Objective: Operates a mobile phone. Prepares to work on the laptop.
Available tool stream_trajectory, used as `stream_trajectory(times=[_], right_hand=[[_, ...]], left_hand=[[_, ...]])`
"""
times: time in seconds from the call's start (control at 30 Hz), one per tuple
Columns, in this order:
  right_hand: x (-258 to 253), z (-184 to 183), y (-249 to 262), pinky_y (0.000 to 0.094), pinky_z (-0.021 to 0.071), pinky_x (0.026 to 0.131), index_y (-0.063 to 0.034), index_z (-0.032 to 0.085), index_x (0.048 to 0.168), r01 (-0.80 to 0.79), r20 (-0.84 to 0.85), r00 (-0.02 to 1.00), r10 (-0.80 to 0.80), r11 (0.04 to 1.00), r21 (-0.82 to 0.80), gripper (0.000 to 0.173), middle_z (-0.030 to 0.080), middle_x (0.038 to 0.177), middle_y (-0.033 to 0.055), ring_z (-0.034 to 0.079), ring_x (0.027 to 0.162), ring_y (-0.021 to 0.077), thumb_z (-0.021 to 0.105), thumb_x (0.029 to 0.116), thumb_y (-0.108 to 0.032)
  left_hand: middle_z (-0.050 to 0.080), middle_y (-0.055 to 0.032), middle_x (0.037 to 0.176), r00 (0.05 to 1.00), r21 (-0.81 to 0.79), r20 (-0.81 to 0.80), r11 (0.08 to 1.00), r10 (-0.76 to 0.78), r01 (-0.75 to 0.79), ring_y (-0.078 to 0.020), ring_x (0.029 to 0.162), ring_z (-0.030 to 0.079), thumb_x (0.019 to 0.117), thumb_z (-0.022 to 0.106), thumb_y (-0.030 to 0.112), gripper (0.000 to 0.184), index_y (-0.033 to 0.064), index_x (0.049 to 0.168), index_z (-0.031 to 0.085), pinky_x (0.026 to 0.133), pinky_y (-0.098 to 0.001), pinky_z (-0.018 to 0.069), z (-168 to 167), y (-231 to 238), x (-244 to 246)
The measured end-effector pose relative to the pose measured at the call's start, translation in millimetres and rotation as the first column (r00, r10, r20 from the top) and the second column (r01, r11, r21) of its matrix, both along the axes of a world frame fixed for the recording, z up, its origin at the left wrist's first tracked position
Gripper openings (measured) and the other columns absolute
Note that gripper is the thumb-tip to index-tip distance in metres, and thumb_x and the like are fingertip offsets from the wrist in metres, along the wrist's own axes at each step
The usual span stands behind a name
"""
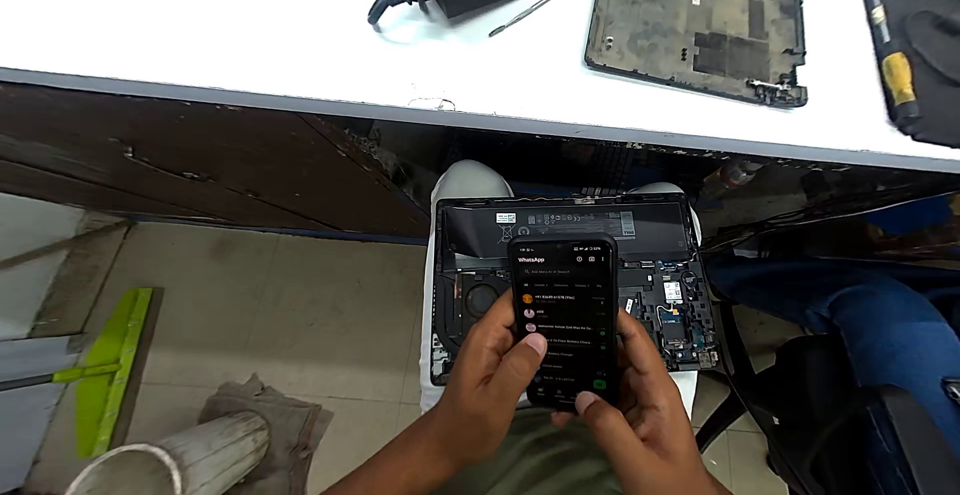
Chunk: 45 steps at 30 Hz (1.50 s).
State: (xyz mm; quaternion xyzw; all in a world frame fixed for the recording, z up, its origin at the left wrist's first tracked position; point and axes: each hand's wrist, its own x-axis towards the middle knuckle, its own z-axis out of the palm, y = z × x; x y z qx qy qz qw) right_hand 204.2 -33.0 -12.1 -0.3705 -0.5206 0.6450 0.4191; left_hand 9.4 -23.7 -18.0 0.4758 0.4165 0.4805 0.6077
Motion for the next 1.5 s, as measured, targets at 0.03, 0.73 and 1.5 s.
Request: stream_trajectory(times=[0.03,0.73,1.5], right_hand=[[0.0,-0.3,-0.3,0.048,0.0671,0.071,-0.0069,0.028,0.157,0.002,0.011,1.0,-0.002,1.0,0.011,0.071,0.064,0.126,0.0168,0.072,0.101,0.0321,0.056,0.0921,-0.002],[3.4,8.6,5.7,0.0484,0.0662,0.068,-0.0077,0.023,0.158,-0.031,-0.134,0.991,0.014,0.991,-0.129,0.072,0.062,0.127,0.021,0.07,0.104,0.0355,0.046,0.0909,0.007],[2.3,7.3,3.2,0.0495,0.0664,0.068,-0.0074,0.024,0.157,-0.027,-0.12,0.993,0.012,0.992,-0.122,0.071,0.061,0.128,0.0212,0.07,0.105,0.0364,0.048,0.0915,0.006]], left_hand=[[0.069,-0.0108,0.112,1.0,-0.002,0.006,1.0,0.001,-0.001,-0.0197,0.1,0.07,0.1053,0.044,0.022,0.035,0.0078,0.136,0.053,0.086,-0.0346,0.0601,0.6,0.1,0.3],[0.066,-0.0119,0.121,0.992,-0.012,0.041,0.993,-0.121,0.122,-0.0221,0.107,0.068,0.0996,0.048,0.019,0.049,0.0112,0.147,0.042,0.09,-0.0373,0.0594,2.3,1.6,-5.0],[0.063,-0.0106,0.129,0.988,0.004,0.106,0.994,-0.111,0.111,-0.0193,0.116,0.064,0.1066,0.04,0.031,0.049,0.0105,0.151,0.04,0.098,-0.0359,0.0555,-0.7,0.1,-6.3]])
